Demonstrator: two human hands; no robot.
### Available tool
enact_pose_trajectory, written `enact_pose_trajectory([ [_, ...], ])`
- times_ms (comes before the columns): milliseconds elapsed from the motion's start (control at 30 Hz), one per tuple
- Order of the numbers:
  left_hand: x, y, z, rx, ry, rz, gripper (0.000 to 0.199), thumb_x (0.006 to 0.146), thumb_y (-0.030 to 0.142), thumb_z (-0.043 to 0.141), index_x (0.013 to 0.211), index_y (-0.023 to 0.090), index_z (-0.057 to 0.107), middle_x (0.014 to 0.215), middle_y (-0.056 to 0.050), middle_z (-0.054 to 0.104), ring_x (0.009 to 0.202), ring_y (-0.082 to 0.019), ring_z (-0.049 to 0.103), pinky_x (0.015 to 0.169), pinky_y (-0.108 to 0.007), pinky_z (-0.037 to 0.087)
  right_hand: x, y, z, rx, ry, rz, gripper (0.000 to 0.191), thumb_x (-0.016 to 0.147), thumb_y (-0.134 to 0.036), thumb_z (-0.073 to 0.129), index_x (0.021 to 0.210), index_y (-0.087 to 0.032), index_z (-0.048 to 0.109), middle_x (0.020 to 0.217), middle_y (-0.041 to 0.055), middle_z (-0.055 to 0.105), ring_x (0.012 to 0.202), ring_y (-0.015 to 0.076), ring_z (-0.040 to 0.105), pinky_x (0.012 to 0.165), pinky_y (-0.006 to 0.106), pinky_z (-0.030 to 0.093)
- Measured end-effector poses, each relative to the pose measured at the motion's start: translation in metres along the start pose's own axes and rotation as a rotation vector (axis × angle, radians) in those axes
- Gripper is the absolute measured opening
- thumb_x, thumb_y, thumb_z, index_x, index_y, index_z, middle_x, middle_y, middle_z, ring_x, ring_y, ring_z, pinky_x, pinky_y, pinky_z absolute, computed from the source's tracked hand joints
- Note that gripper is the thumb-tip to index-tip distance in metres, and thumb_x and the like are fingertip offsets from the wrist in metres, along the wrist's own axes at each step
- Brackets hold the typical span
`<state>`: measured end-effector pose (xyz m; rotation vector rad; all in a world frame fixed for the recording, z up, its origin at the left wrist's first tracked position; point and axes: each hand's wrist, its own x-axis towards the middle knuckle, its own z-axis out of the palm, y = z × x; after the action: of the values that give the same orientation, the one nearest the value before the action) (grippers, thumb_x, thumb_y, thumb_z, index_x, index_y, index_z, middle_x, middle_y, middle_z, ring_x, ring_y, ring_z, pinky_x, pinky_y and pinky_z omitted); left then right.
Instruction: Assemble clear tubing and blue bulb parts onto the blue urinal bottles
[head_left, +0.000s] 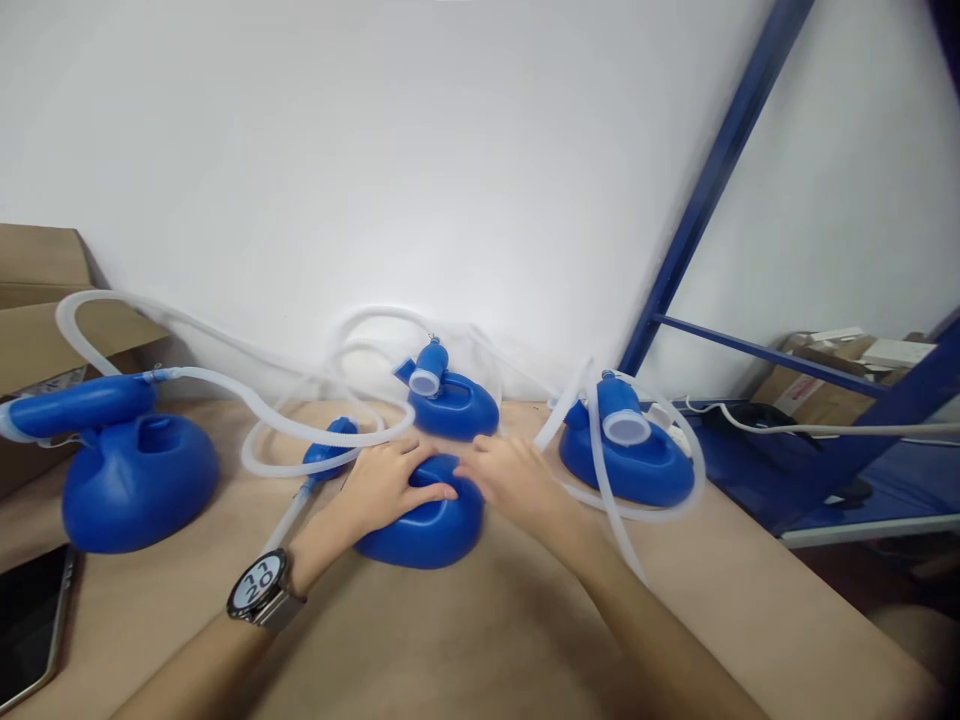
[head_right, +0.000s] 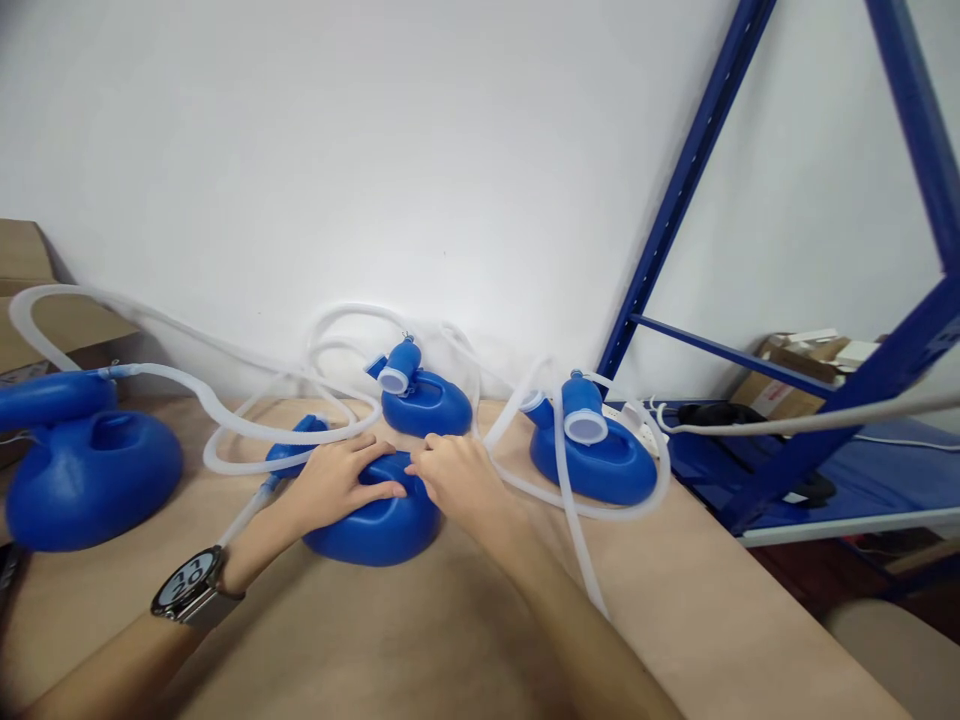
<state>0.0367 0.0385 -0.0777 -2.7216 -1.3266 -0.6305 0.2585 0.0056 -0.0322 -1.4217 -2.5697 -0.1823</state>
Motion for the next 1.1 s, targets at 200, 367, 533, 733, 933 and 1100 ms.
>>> enact_pose_trajectory([
  [200, -0.001, 0.013, -0.002, 0.042, -0.016, -0.051, 0.061, 0.091, 0.076, 0.06, 0.118, 0.023, 0.074, 0.101, -0.011, 0.076, 0.094, -0.036, 0.074, 0.076, -0.041, 0.05, 0.006, 0.0, 0.017, 0.276, 0.28, 0.229, 0.029, 0.109, -0.027, 0.051, 0.103, -0.019, 0.078, 0.093, 0.0085, 0.08, 0.086, 0.0225, 0.075, 0.075, 0.03, 0.049],
  [367, -0.003, 0.012, -0.002, 0.034, -0.009, -0.074, 0.063, 0.089, 0.08, 0.058, 0.111, 0.023, 0.075, 0.1, -0.009, 0.077, 0.092, -0.034, 0.074, 0.075, -0.039, 0.048, 0.012, 0.008, 0.026, 1.002, 0.639, 0.405, 0.039, 0.103, -0.048, 0.055, 0.107, -0.017, 0.079, 0.052, -0.003, 0.06, 0.051, 0.0164, 0.063, 0.063, 0.03, 0.053],
  [533, -0.009, -0.009, -0.008, 0.005, 0.016, -0.108, 0.061, 0.093, 0.08, 0.05, 0.106, 0.025, 0.071, 0.104, -0.005, 0.078, 0.093, -0.03, 0.074, 0.075, -0.036, 0.046, 0.0, 0.055, 0.005, 1.321, 1.015, 0.579, 0.049, 0.089, -0.061, 0.066, 0.11, -0.017, 0.076, 0.042, -0.0148, 0.03, 0.037, 0.0087, 0.03, 0.05, 0.026, 0.046],
  [733, -0.007, -0.02, -0.006, 0.034, 0.003, -0.089, 0.059, 0.091, 0.08, 0.055, 0.105, 0.025, 0.07, 0.101, -0.006, 0.079, 0.091, -0.032, 0.073, 0.071, -0.035, 0.043, -0.036, 0.057, -0.033, 0.793, -0.186, 0.097, 0.046, 0.092, -0.057, 0.07, 0.125, -0.026, 0.076, 0.103, 0.0061, 0.078, 0.088, 0.0231, 0.072, 0.078, 0.035, 0.057],
  [933, -0.008, -0.02, -0.002, 0.041, 0.018, -0.089, 0.064, 0.091, 0.084, 0.049, 0.106, 0.025, 0.07, 0.103, -0.007, 0.079, 0.09, -0.032, 0.074, 0.072, -0.036, 0.045, -0.021, 0.025, -0.011, 0.311, 0.017, -0.013, 0.03, 0.102, -0.044, 0.063, 0.085, -0.019, 0.069, 0.116, 0.0112, 0.065, 0.109, 0.0263, 0.062, 0.092, 0.039, 0.049],
  [1100, -0.009, -0.02, -0.002, 0.028, 0.026, -0.089, 0.065, 0.091, 0.084, 0.048, 0.107, 0.026, 0.071, 0.099, -0.005, 0.079, 0.089, -0.03, 0.074, 0.072, -0.034, 0.046, -0.017, 0.036, -0.005, 0.41, 0.048, -0.04, 0.035, 0.105, -0.041, 0.06, 0.076, -0.022, 0.053, 0.078, -0.0011, 0.059, 0.077, 0.0178, 0.056, 0.074, 0.031, 0.044],
])
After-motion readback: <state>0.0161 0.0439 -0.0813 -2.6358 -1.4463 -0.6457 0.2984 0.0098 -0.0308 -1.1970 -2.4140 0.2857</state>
